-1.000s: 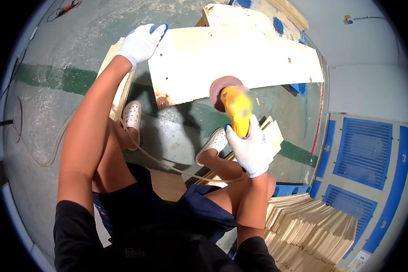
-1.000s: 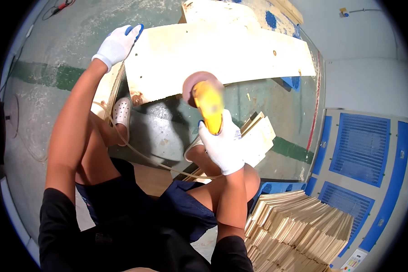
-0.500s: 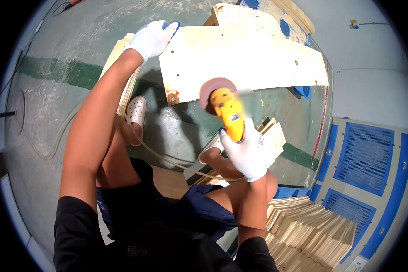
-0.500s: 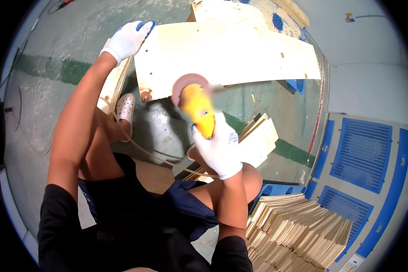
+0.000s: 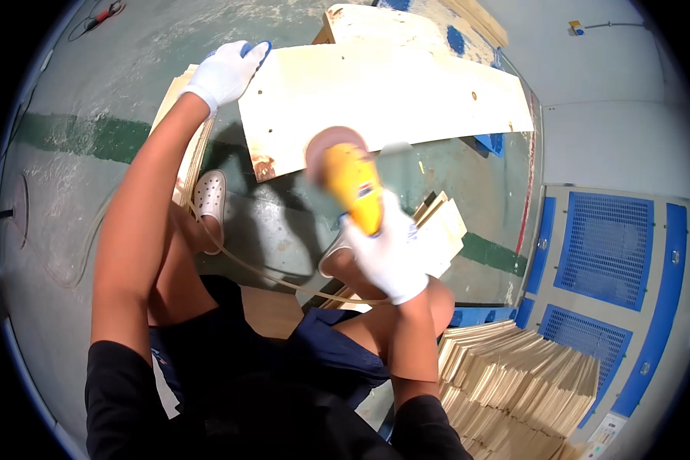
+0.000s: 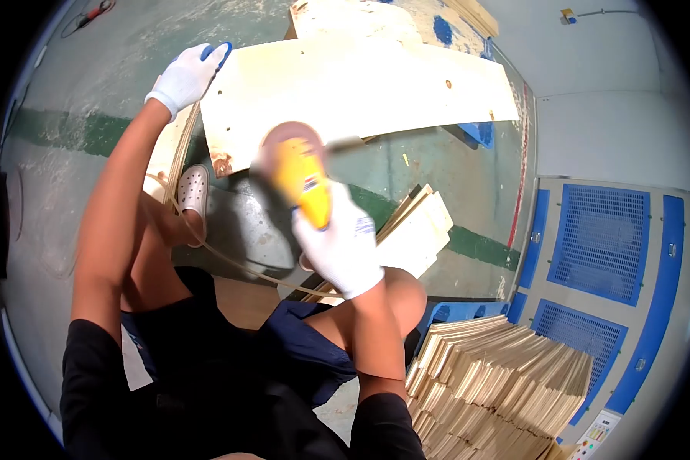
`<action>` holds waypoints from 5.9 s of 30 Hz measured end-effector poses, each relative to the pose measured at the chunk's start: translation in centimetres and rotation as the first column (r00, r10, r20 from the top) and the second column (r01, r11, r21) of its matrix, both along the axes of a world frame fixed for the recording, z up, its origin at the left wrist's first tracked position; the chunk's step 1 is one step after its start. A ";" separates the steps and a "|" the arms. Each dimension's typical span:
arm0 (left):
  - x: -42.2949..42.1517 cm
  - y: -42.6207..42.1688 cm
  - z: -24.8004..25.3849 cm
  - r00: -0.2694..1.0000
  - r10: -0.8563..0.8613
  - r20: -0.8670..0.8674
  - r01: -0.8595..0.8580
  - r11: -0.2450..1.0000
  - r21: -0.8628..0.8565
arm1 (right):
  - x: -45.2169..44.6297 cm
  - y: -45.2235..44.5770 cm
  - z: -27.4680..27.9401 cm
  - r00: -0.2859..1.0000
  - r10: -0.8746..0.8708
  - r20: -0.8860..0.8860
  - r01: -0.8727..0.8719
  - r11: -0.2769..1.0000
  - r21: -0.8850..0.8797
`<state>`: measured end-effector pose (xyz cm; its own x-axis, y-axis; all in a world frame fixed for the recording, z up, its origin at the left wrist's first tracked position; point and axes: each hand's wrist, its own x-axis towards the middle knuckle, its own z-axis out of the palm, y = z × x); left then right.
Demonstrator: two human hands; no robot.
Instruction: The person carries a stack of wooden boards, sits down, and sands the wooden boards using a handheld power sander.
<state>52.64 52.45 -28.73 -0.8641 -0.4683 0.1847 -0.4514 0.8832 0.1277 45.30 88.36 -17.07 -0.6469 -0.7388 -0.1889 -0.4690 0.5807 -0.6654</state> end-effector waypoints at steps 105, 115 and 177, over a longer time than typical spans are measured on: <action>7.4 -7.1 -4.8 0.619 0.778 -0.109 0.472 -0.257 0.843 | -15.6 11.6 -2.2 0.779 -0.545 0.311 0.623 0.727 -0.287; 5.0 -7.1 -3.8 0.569 0.814 -0.113 0.590 -0.309 0.746 | -13.1 10.2 -1.7 0.806 -0.572 0.153 0.592 0.765 -0.255; 5.4 -8.6 -4.6 0.572 0.797 -0.196 0.564 -0.209 0.799 | -12.6 4.1 1.5 0.951 -0.275 -0.145 0.285 0.957 0.053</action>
